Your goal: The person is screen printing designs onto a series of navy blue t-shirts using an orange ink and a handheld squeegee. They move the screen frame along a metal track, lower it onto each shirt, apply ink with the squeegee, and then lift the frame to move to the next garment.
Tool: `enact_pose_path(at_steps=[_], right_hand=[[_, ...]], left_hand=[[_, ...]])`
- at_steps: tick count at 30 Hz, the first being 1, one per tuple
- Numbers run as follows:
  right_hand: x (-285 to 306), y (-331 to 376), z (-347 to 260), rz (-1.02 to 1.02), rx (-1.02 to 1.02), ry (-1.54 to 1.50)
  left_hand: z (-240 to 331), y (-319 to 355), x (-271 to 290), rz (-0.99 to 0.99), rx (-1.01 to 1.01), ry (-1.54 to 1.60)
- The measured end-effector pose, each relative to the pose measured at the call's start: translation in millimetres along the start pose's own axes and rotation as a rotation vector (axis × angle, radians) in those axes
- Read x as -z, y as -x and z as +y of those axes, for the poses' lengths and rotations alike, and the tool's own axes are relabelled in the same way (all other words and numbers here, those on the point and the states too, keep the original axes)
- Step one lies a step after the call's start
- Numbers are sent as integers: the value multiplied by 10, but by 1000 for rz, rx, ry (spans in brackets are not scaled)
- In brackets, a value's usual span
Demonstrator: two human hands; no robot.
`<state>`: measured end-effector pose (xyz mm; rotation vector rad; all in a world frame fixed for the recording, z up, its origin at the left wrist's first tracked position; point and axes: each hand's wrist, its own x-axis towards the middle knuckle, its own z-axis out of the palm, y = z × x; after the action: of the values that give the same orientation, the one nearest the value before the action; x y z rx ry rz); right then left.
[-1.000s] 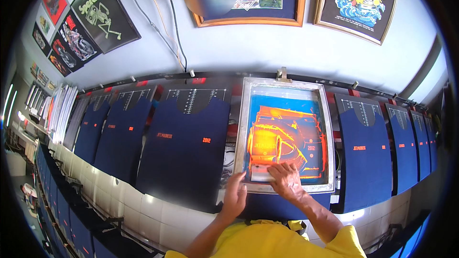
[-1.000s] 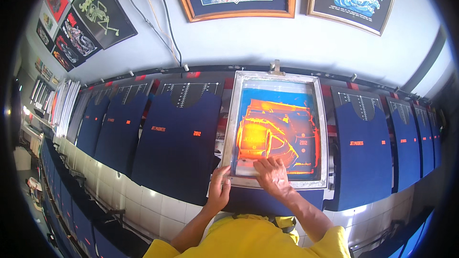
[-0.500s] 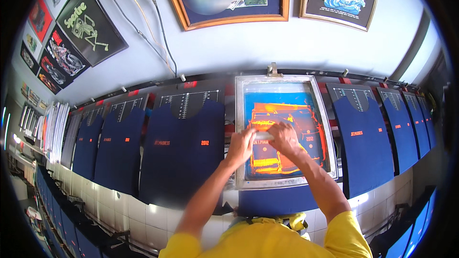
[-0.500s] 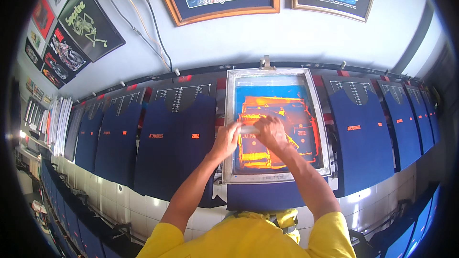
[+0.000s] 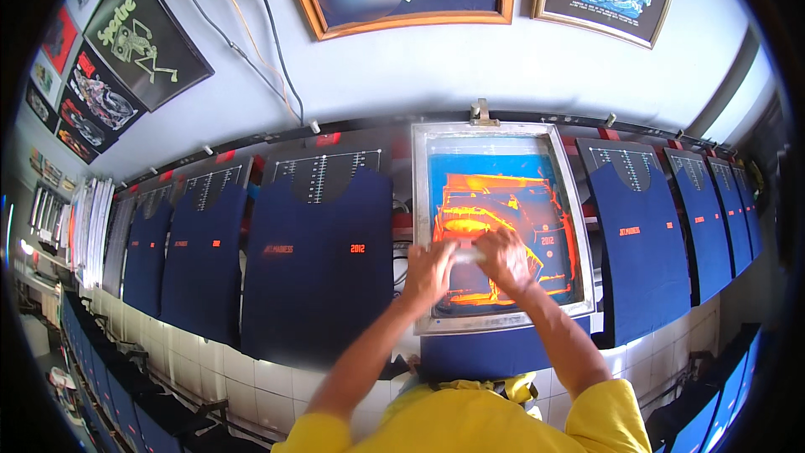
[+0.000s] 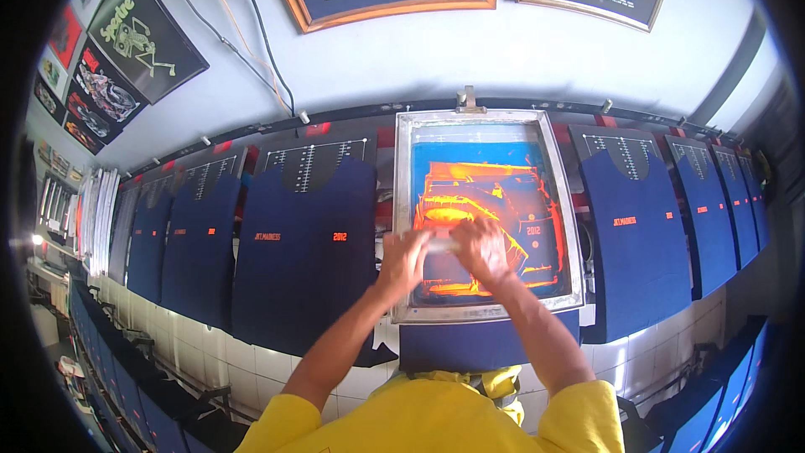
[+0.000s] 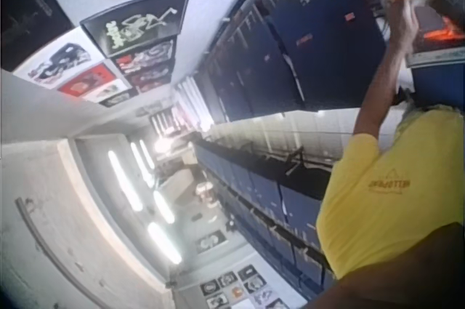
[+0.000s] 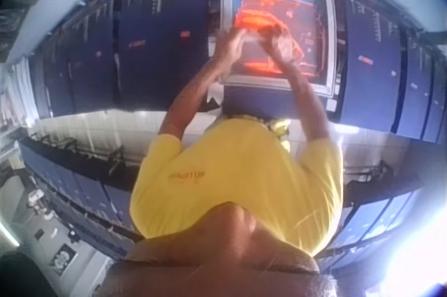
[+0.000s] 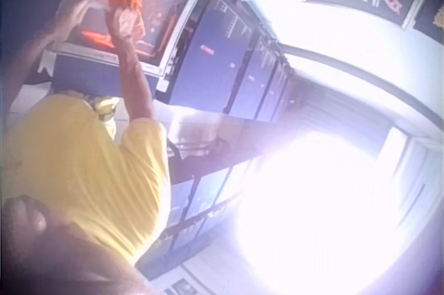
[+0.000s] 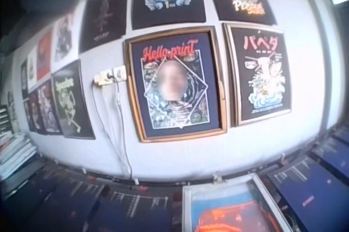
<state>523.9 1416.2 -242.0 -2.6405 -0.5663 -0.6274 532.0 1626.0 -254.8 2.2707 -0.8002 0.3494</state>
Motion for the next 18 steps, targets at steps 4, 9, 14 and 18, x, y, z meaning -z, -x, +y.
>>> enact_pose_path(at_steps=[4, 9, 14, 18], right_hand=[[62, -362, 181, -27, -33, 35], [373, 338, -374, -59, 16, 5], [439, 806, -684, -82, 10, -50], [178, 442, -305, -56, -1, -5]], left_hand=[[-246, -433, -22, 17, 17, 82], [374, 419, 252, -30, 19, 25], [635, 960, 245, -107, -1, 9], [300, 500, 35, -41, 13, -13]])
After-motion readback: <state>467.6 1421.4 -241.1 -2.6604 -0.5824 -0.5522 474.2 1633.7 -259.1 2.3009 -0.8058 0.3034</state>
